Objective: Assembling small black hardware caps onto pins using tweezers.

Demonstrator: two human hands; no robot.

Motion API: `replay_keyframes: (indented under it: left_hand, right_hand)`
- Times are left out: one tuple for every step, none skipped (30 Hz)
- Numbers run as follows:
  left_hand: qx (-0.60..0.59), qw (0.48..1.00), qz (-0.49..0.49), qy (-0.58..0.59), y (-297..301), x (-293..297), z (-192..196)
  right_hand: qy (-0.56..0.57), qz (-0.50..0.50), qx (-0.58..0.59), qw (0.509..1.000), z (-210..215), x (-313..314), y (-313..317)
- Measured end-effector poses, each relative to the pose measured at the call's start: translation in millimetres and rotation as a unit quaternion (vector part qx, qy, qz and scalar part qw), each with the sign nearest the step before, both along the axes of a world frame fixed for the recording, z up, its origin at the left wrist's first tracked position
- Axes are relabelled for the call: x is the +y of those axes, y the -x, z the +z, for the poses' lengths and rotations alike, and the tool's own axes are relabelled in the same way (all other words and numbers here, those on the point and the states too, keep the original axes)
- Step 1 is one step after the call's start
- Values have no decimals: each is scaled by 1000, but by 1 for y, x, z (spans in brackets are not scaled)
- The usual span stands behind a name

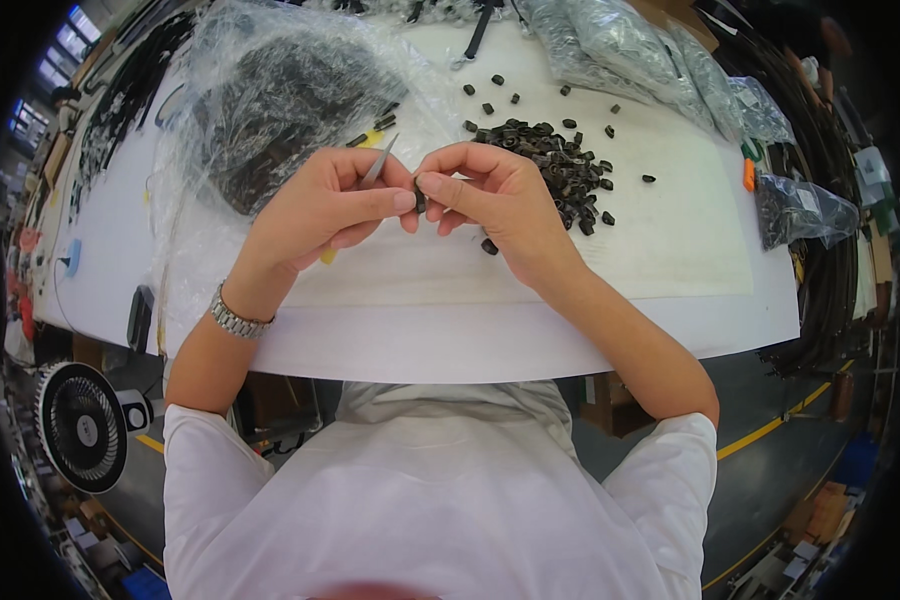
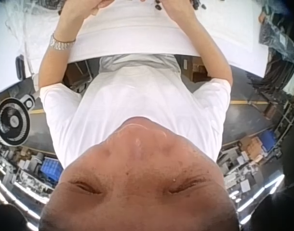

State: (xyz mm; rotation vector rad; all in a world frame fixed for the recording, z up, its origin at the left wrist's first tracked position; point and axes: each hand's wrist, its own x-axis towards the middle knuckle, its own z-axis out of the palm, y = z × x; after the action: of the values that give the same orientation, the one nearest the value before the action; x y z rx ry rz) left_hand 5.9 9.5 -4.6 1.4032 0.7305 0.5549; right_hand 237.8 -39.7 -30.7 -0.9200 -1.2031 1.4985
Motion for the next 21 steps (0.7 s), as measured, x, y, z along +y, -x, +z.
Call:
replay_keyframes:
  left_hand:
    - [0, 1000, -1, 0, 0, 0, 0]
    - [7, 1000, 0, -1, 0, 0, 1]
    - [14, 1000, 2, -1, -1, 0, 1]
    - [14, 1000, 1, 0, -1, 0, 1]
    - [14, 1000, 4, 0, -1, 0, 1]
    - [14, 1000, 8, -2, -2, -2, 2]
    - [15, 1000, 7, -3, -3, -4, 1]
    - [34, 999, 28, -31, -5, -6, 0]
    - [53, 996, 50, -59, -6, -7, 0]
    - [53, 996, 50, -59, -7, -8, 0]
    - [58, 995, 48, -63, -7, -9, 1]
    - [64, 995, 47, -67, -7, -10, 3]
    - [64, 995, 47, -67, -7, -10, 4]
    - [55, 996, 44, -56, -7, -9, 6]
    - [46, 997, 41, -45, -7, -9, 7]
    - [47, 997, 42, -45, -6, -9, 7]
    - [46, 997, 37, -49, -5, -9, 7]
    - [45, 997, 32, -53, -5, -8, 7]
    - [45, 997, 32, -52, -4, -7, 6]
    - [42, 997, 27, -52, -3, -5, 6]
    - [38, 998, 21, -50, -3, -4, 5]
  right_hand:
    - [2, -4, -3, 1000, 0, 0, 0]
    - [2, -5, -3, 1000, 0, 0, 0]
    - [4, -6, 1, 1000, 0, -1, 0]
    - [7, -7, 6, 1000, -1, -1, 0]
    - [9, -8, 6, 1000, -2, -2, 0]
    - [6, -8, 12, 1000, -2, -2, -1]
    - [3, -8, 19, 1000, -3, -3, -1]
    - [2, -8, 19, 1000, -5, -5, 0]
    - [-18, -22, 3, 1000, -6, -5, 2]
    - [-38, -35, -14, 999, -7, -6, 3]
    - [-38, -35, -13, 999, -7, -6, 4]
    - [-37, -36, -13, 999, -7, -6, 4]
    - [-36, -38, -12, 999, -7, -6, 4]
    - [-36, -38, -12, 999, -8, -6, 4]
    - [-35, -41, -7, 999, -8, -5, 4]
    - [-34, -44, -1, 998, -8, -5, 5]
    - [-33, -43, -1, 999, -8, -5, 5]
    - [-27, -41, 7, 999, -8, -5, 5]
    - [-22, -38, 16, 999, -8, -4, 6]
    - [-21, -38, 16, 999, -9, -4, 7]
    - [-13, -43, 23, 999, -11, -4, 8]
